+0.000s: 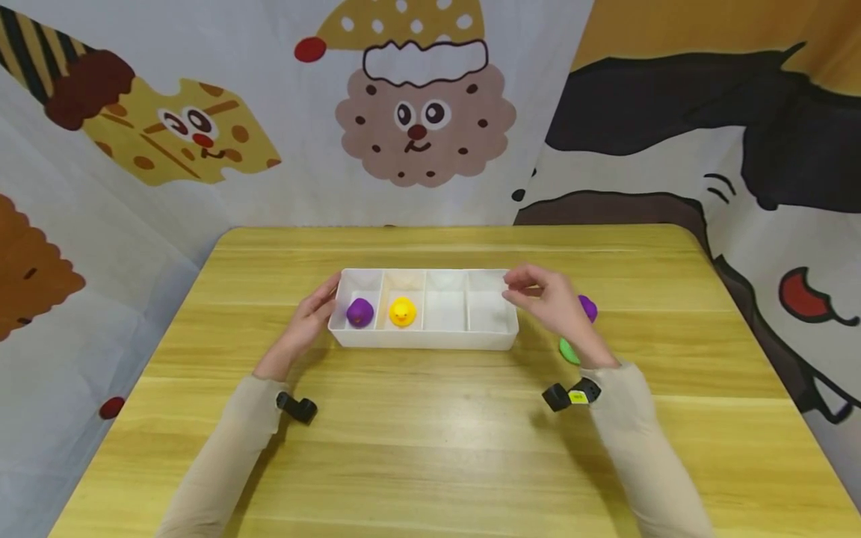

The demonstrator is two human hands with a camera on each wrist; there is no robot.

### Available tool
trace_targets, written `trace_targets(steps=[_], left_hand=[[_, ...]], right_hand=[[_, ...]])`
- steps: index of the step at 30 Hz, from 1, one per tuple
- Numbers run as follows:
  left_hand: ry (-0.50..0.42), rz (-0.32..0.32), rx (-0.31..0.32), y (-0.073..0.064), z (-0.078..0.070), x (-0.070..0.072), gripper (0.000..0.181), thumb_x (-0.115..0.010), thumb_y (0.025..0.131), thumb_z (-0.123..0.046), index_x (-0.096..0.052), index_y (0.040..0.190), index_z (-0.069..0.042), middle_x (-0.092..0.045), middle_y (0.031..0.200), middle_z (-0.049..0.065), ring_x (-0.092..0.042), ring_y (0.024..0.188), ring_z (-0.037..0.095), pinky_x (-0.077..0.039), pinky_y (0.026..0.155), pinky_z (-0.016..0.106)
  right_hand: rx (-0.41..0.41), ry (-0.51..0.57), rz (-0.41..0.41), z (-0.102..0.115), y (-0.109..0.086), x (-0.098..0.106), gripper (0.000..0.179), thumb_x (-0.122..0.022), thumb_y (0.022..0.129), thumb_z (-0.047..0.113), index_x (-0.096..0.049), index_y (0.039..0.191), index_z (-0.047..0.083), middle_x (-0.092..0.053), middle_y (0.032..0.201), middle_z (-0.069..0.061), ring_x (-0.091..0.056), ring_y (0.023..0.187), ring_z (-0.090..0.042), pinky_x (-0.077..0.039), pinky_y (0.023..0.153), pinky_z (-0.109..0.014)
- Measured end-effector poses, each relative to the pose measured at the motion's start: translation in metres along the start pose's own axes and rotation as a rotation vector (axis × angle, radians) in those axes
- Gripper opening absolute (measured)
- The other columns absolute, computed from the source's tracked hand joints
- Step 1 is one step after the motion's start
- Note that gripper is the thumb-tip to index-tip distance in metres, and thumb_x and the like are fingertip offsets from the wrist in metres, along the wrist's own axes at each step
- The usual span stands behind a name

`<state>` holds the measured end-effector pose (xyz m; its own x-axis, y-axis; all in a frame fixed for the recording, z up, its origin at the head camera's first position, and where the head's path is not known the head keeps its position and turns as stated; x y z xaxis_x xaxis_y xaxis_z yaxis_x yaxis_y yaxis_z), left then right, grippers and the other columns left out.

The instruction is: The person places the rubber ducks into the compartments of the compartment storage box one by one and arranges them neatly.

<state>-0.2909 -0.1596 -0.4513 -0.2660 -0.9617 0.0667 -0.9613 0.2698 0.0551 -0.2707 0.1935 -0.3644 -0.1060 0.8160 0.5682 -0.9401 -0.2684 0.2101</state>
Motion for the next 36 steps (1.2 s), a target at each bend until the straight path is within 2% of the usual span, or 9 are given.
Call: trace_targets(steps=[8, 17, 23, 30, 36], left_hand=[[0.009, -0.005, 0.011, -0.001, -0.001, 0.000, 0.052, -0.033, 0.097, 0.004, -0.019, 0.147, 0.001, -0.019, 0.152, 0.019, -0.020, 0.140, 0.032, -0.015, 0.115, 0.039], [0.007, -0.001, 0.000, -0.001, -0.001, 0.000, 0.051, -0.033, 0.098, 0.004, -0.019, 0.147, 0.002, -0.020, 0.152, 0.021, -0.021, 0.139, 0.033, -0.015, 0.115, 0.039], [0.000, -0.011, -0.003, 0.000, -0.001, 0.001, 0.051, -0.033, 0.097, 0.006, -0.019, 0.146, 0.003, -0.020, 0.151, 0.022, -0.021, 0.139, 0.035, -0.015, 0.115, 0.041], [-0.010, -0.021, 0.001, 0.000, -0.001, 0.001, 0.052, -0.034, 0.096, 0.007, -0.019, 0.145, 0.005, -0.020, 0.150, 0.023, -0.021, 0.139, 0.035, -0.016, 0.115, 0.041], [-0.021, -0.018, -0.002, 0.000, -0.001, 0.000, 0.052, -0.033, 0.096, 0.006, -0.018, 0.146, 0.005, -0.019, 0.151, 0.024, -0.020, 0.139, 0.036, -0.016, 0.115, 0.041]], right_hand=[[0.028, 0.027, -0.054, -0.014, -0.019, 0.015, 0.022, -0.068, 0.082, -0.003, -0.063, 0.103, -0.008, -0.064, 0.101, -0.024, -0.059, 0.087, 0.002, -0.050, 0.076, -0.010], [-0.056, 0.018, -0.074, -0.038, -0.040, 0.029, 0.024, -0.068, 0.084, 0.002, -0.063, 0.106, -0.006, -0.065, 0.103, -0.020, -0.060, 0.086, 0.005, -0.048, 0.076, -0.007], [-0.092, -0.022, -0.054, -0.053, -0.051, 0.034, 0.025, -0.068, 0.085, 0.006, -0.062, 0.106, -0.005, -0.066, 0.102, -0.017, -0.059, 0.085, 0.006, -0.047, 0.076, -0.007], [-0.150, -0.074, -0.031, -0.068, -0.065, 0.041, 0.026, -0.068, 0.085, 0.008, -0.062, 0.106, -0.006, -0.064, 0.101, -0.025, -0.057, 0.083, 0.007, -0.046, 0.074, -0.005], [-0.178, -0.111, 0.029, -0.077, -0.077, 0.045, 0.030, -0.066, 0.087, 0.010, -0.060, 0.111, -0.007, -0.062, 0.106, -0.028, -0.053, 0.087, 0.011, -0.045, 0.074, -0.006]])
Point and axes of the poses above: each hand's wrist, its own y-axis towards the middle knuckle, its own x-axis out of the back of the hand, z = x × y, the point moved 9 cm from there along y, towards the middle knuckle
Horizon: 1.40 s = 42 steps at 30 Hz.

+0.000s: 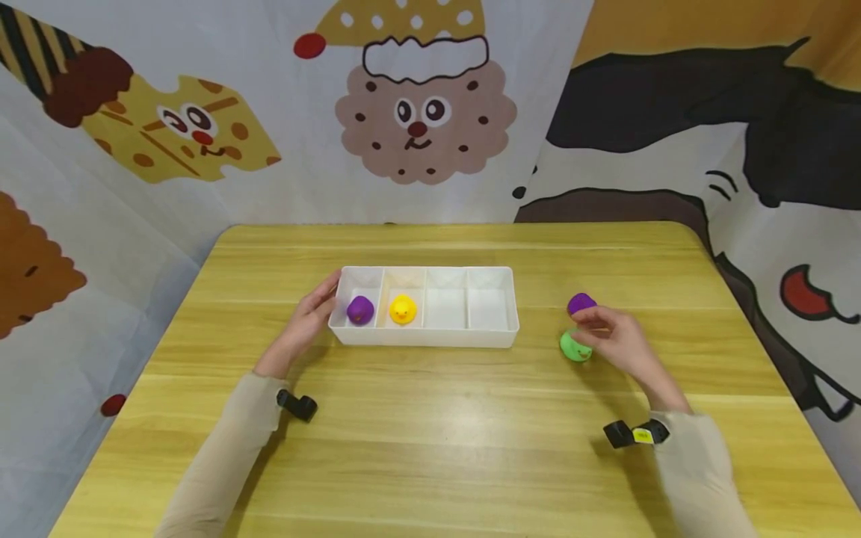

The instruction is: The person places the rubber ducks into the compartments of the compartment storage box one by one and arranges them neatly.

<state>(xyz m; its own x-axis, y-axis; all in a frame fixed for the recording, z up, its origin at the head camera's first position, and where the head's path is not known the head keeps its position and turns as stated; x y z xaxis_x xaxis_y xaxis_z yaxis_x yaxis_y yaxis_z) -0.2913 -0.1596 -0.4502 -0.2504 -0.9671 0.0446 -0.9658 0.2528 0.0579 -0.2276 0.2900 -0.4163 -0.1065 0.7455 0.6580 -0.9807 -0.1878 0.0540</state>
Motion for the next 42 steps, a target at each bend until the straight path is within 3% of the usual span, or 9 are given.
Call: trace_targets(steps=[3, 6, 8, 10, 15, 18, 39, 42], left_hand=[[0.004, 0.001, -0.003, 0.000, 0.000, 0.000, 0.052, -0.033, 0.096, 0.007, -0.018, 0.145, 0.006, -0.019, 0.151, 0.024, -0.020, 0.139, 0.036, -0.015, 0.115, 0.041], [0.014, 0.000, -0.002, 0.000, -0.001, 0.000, 0.051, -0.033, 0.096, 0.007, -0.018, 0.145, 0.005, -0.018, 0.151, 0.024, -0.020, 0.139, 0.037, -0.015, 0.115, 0.041], [0.021, 0.001, 0.001, -0.001, -0.002, 0.000, 0.051, -0.033, 0.096, 0.006, -0.018, 0.145, 0.005, -0.018, 0.151, 0.024, -0.020, 0.139, 0.036, -0.015, 0.115, 0.041], [0.025, 0.002, 0.007, -0.001, -0.002, 0.000, 0.051, -0.033, 0.096, 0.006, -0.018, 0.146, 0.004, -0.018, 0.151, 0.023, -0.019, 0.139, 0.036, -0.015, 0.115, 0.041], [0.025, 0.005, 0.005, -0.001, -0.002, 0.000, 0.051, -0.033, 0.096, 0.006, -0.018, 0.146, 0.004, -0.017, 0.151, 0.023, -0.018, 0.139, 0.035, -0.014, 0.115, 0.041], [0.028, 0.003, 0.004, -0.002, -0.002, 0.000, 0.052, -0.033, 0.096, 0.006, -0.018, 0.146, 0.004, -0.017, 0.151, 0.023, -0.019, 0.139, 0.035, -0.014, 0.115, 0.041], [0.029, 0.002, 0.011, -0.001, 0.000, 0.001, 0.052, -0.034, 0.096, 0.006, -0.018, 0.146, 0.004, -0.018, 0.151, 0.023, -0.020, 0.139, 0.035, -0.015, 0.115, 0.040], [0.033, 0.000, 0.016, 0.000, 0.001, 0.001, 0.051, -0.034, 0.097, 0.006, -0.018, 0.146, 0.003, -0.018, 0.151, 0.022, -0.020, 0.139, 0.035, -0.015, 0.115, 0.040]], right_hand=[[-0.022, -0.019, 0.023, -0.006, -0.005, 0.000, 0.033, -0.067, 0.087, 0.013, -0.060, 0.113, -0.006, -0.062, 0.109, -0.027, -0.053, 0.089, 0.010, -0.046, 0.074, -0.007], [-0.040, -0.015, 0.050, -0.012, -0.009, -0.001, 0.036, -0.067, 0.087, 0.013, -0.058, 0.116, -0.006, -0.060, 0.114, -0.028, -0.062, 0.097, -0.015, -0.048, 0.073, -0.010], [-0.041, -0.012, 0.061, -0.015, -0.011, -0.002, 0.036, -0.067, 0.087, 0.012, -0.058, 0.117, -0.006, -0.059, 0.115, -0.029, -0.061, 0.101, -0.031, -0.049, 0.072, -0.012], [-0.048, -0.011, 0.068, -0.017, -0.012, -0.003, 0.036, -0.067, 0.087, 0.012, -0.058, 0.116, -0.006, -0.058, 0.116, -0.030, -0.059, 0.102, -0.037, -0.051, 0.072, -0.013], [-0.011, -0.010, 0.042, -0.016, -0.013, -0.003, 0.031, -0.068, 0.085, 0.007, -0.061, 0.111, -0.007, -0.058, 0.114, -0.029, -0.056, 0.093, 0.003, -0.052, 0.071, -0.013], [0.019, -0.006, 0.023, -0.015, -0.014, -0.002, 0.029, -0.069, 0.083, 0.003, -0.062, 0.109, -0.008, -0.060, 0.111, -0.026, -0.052, 0.090, 0.013, -0.052, 0.071, -0.011], [-0.024, -0.043, 0.037, -0.012, -0.013, -0.005, 0.032, -0.070, 0.084, 0.009, -0.063, 0.111, -0.007, -0.065, 0.101, -0.024, -0.055, 0.081, 0.008, -0.053, 0.067, -0.015], [-0.020, -0.042, 0.039, -0.010, -0.011, -0.006, 0.033, -0.070, 0.084, 0.009, -0.062, 0.111, -0.007, -0.065, 0.100, -0.024, -0.060, 0.081, 0.000, -0.054, 0.067, -0.017]])
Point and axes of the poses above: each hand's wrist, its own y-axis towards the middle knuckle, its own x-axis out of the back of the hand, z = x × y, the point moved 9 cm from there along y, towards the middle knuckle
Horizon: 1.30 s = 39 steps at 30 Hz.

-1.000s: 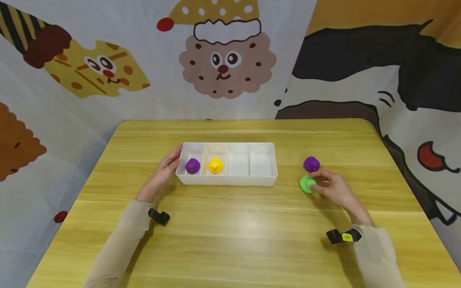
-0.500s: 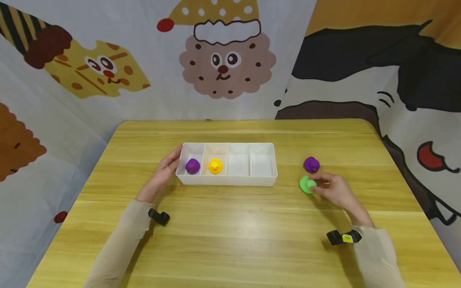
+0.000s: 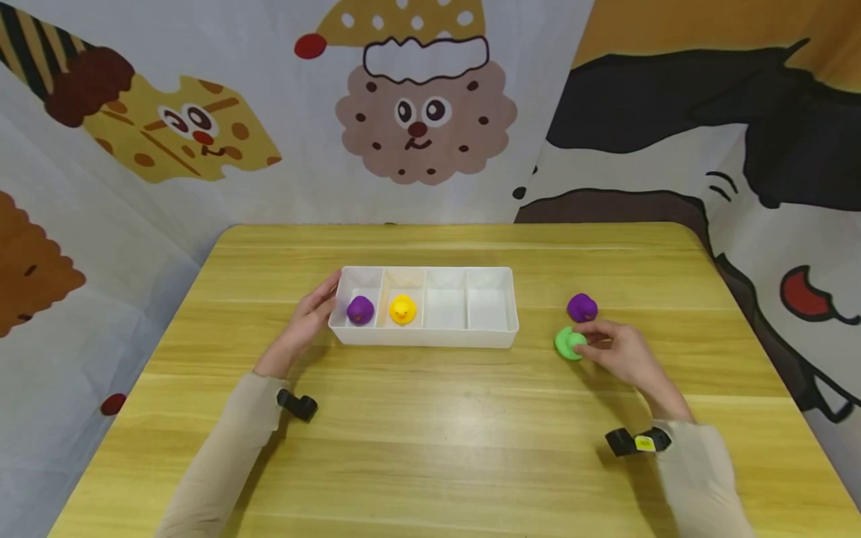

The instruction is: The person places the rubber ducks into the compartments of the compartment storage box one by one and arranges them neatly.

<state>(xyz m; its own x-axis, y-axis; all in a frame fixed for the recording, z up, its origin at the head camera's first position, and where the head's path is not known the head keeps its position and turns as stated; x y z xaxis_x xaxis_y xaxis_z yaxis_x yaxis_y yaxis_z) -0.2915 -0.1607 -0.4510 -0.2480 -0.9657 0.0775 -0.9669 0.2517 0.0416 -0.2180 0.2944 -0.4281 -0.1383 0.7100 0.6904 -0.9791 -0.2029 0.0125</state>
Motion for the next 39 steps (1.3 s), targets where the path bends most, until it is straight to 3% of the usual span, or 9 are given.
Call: trace_targets(steps=[5, 7, 11, 14, 23, 27, 32, 39], left_hand=[[-0.002, -0.008, -0.002, -0.001, -0.001, 0.000, 0.052, -0.035, 0.096, 0.006, -0.019, 0.146, 0.003, -0.020, 0.151, 0.022, -0.021, 0.139, 0.035, -0.016, 0.115, 0.040], [-0.003, -0.009, -0.005, -0.001, -0.002, 0.001, 0.052, -0.035, 0.096, 0.006, -0.019, 0.146, 0.003, -0.020, 0.151, 0.022, -0.021, 0.139, 0.035, -0.016, 0.115, 0.040], [-0.004, -0.009, -0.010, -0.001, -0.002, 0.001, 0.051, -0.034, 0.096, 0.006, -0.020, 0.145, 0.003, -0.020, 0.150, 0.023, -0.022, 0.138, 0.036, -0.016, 0.115, 0.041], [-0.007, -0.009, -0.017, 0.000, -0.002, 0.001, 0.051, -0.034, 0.096, 0.007, -0.020, 0.145, 0.004, -0.020, 0.150, 0.024, -0.022, 0.138, 0.037, -0.016, 0.115, 0.041], [-0.005, -0.005, -0.009, 0.000, -0.001, 0.001, 0.052, -0.034, 0.096, 0.006, -0.020, 0.146, 0.003, -0.019, 0.151, 0.023, -0.021, 0.138, 0.036, -0.016, 0.115, 0.041], [-0.001, 0.006, -0.003, 0.001, -0.001, 0.001, 0.052, -0.034, 0.097, 0.005, -0.019, 0.146, 0.002, -0.019, 0.152, 0.021, -0.020, 0.139, 0.034, -0.014, 0.115, 0.040], [0.004, 0.017, -0.011, 0.002, -0.001, 0.001, 0.051, -0.034, 0.097, 0.005, -0.019, 0.146, 0.003, -0.019, 0.152, 0.020, -0.019, 0.140, 0.033, -0.014, 0.115, 0.040], [-0.003, 0.010, -0.008, 0.002, 0.001, 0.002, 0.051, -0.034, 0.097, 0.005, -0.020, 0.146, 0.003, -0.019, 0.152, 0.020, -0.019, 0.140, 0.034, -0.015, 0.115, 0.039]], right_hand=[[0.010, 0.000, -0.003, 0.005, 0.004, 0.002, 0.034, -0.070, 0.083, 0.008, -0.062, 0.112, -0.008, -0.065, 0.097, -0.025, -0.066, 0.084, -0.026, -0.055, 0.065, -0.018], [0.016, 0.005, -0.006, 0.007, 0.006, 0.003, 0.033, -0.070, 0.083, 0.008, -0.062, 0.112, -0.008, -0.065, 0.097, -0.025, -0.066, 0.083, -0.021, -0.055, 0.065, -0.018], [0.020, 0.021, -0.019, 0.012, 0.010, 0.006, 0.033, -0.070, 0.084, 0.008, -0.062, 0.112, -0.007, -0.064, 0.099, -0.026, -0.060, 0.080, 0.003, -0.055, 0.065, -0.018], [0.022, 0.021, -0.029, 0.018, 0.014, 0.008, 0.033, -0.070, 0.084, 0.009, -0.062, 0.112, -0.007, -0.064, 0.100, -0.027, -0.056, 0.079, 0.010, -0.054, 0.065, -0.016], [0.059, 0.006, -0.067, 0.038, 0.029, 0.014, 0.033, -0.071, 0.083, 0.009, -0.063, 0.112, -0.005, -0.063, 0.107, -0.025, -0.056, 0.081, 0.008, -0.051, 0.067, -0.010], [0.068, -0.027, -0.064, 0.047, 0.036, 0.014, 0.033, -0.071, 0.083, 0.013, -0.064, 0.112, -0.002, -0.066, 0.100, -0.022, -0.058, 0.078, 0.006, -0.050, 0.066, -0.012], [0.095, -0.011, -0.050, 0.059, 0.044, 0.010, 0.032, -0.071, 0.083, 0.011, -0.064, 0.112, -0.003, -0.067, 0.098, -0.022, -0.059, 0.076, 0.005, -0.052, 0.064, -0.015], [0.098, 0.039, -0.012, 0.076, 0.058, -0.001, 0.032, -0.070, 0.085, 0.012, -0.064, 0.112, -0.003, -0.064, 0.109, -0.022, -0.062, 0.083, 0.000, -0.053, 0.069, -0.014]])
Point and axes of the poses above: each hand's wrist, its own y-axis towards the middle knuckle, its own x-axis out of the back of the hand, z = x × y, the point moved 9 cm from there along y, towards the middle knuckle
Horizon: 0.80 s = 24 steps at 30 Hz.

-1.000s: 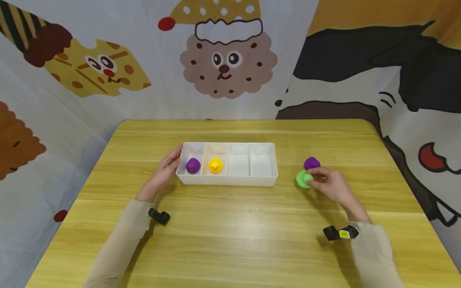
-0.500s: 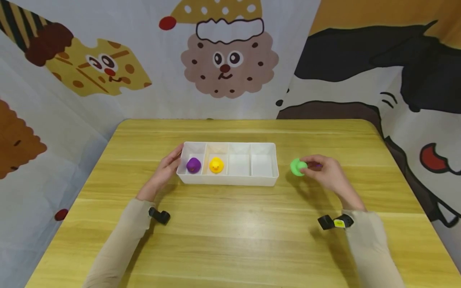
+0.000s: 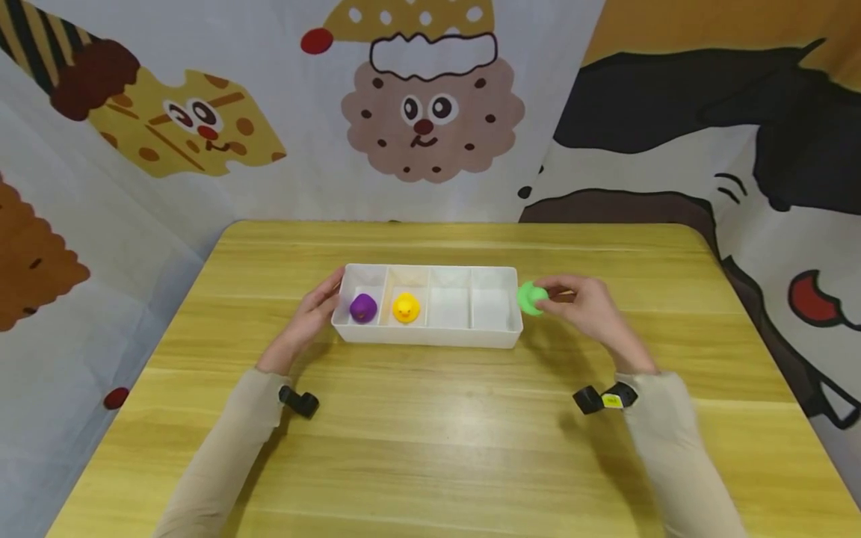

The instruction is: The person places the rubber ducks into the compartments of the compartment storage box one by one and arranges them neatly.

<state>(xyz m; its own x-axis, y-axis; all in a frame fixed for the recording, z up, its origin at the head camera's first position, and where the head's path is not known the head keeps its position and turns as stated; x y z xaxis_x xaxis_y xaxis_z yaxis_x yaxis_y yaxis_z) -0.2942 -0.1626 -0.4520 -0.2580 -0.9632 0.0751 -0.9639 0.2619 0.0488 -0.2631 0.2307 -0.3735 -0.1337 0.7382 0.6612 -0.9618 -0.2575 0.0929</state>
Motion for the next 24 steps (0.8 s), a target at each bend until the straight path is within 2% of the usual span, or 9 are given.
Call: trace_targets(steps=[7, 15, 20, 24], left_hand=[[-0.004, -0.001, 0.005, 0.000, 0.001, 0.000, 0.051, -0.034, 0.097, 0.005, -0.020, 0.146, 0.003, -0.018, 0.152, 0.020, -0.018, 0.140, 0.033, -0.013, 0.116, 0.039], [0.000, -0.005, 0.000, -0.001, 0.000, 0.000, 0.051, -0.033, 0.097, 0.006, -0.020, 0.146, 0.003, -0.019, 0.152, 0.020, -0.018, 0.140, 0.033, -0.013, 0.116, 0.038], [0.005, -0.001, -0.006, 0.000, 0.000, 0.000, 0.050, -0.033, 0.097, 0.006, -0.019, 0.145, 0.004, -0.018, 0.152, 0.021, -0.018, 0.140, 0.034, -0.013, 0.116, 0.039], [0.001, -0.001, -0.007, 0.000, 0.000, 0.000, 0.051, -0.033, 0.097, 0.006, -0.019, 0.146, 0.004, -0.018, 0.152, 0.021, -0.018, 0.140, 0.034, -0.013, 0.116, 0.039]], right_hand=[[0.058, 0.055, 0.029, 0.023, 0.016, -0.014, 0.029, -0.070, 0.084, 0.010, -0.065, 0.110, -0.002, -0.066, 0.108, -0.019, -0.061, 0.087, -0.003, -0.052, 0.073, -0.014], [0.091, 0.108, 0.073, 0.046, 0.035, -0.034, 0.030, -0.070, 0.083, 0.008, -0.065, 0.110, -0.004, -0.066, 0.108, -0.020, -0.064, 0.093, -0.030, -0.053, 0.074, -0.016], [0.133, 0.157, 0.100, 0.057, 0.046, -0.048, 0.028, -0.070, 0.082, 0.004, -0.065, 0.108, -0.006, -0.066, 0.106, -0.021, -0.063, 0.093, -0.031, -0.053, 0.076, -0.017], [0.192, 0.164, 0.109, 0.065, 0.053, -0.060, 0.027, -0.070, 0.080, -0.002, -0.065, 0.105, -0.009, -0.066, 0.103, -0.023, -0.063, 0.090, -0.030, -0.055, 0.079, -0.025]])
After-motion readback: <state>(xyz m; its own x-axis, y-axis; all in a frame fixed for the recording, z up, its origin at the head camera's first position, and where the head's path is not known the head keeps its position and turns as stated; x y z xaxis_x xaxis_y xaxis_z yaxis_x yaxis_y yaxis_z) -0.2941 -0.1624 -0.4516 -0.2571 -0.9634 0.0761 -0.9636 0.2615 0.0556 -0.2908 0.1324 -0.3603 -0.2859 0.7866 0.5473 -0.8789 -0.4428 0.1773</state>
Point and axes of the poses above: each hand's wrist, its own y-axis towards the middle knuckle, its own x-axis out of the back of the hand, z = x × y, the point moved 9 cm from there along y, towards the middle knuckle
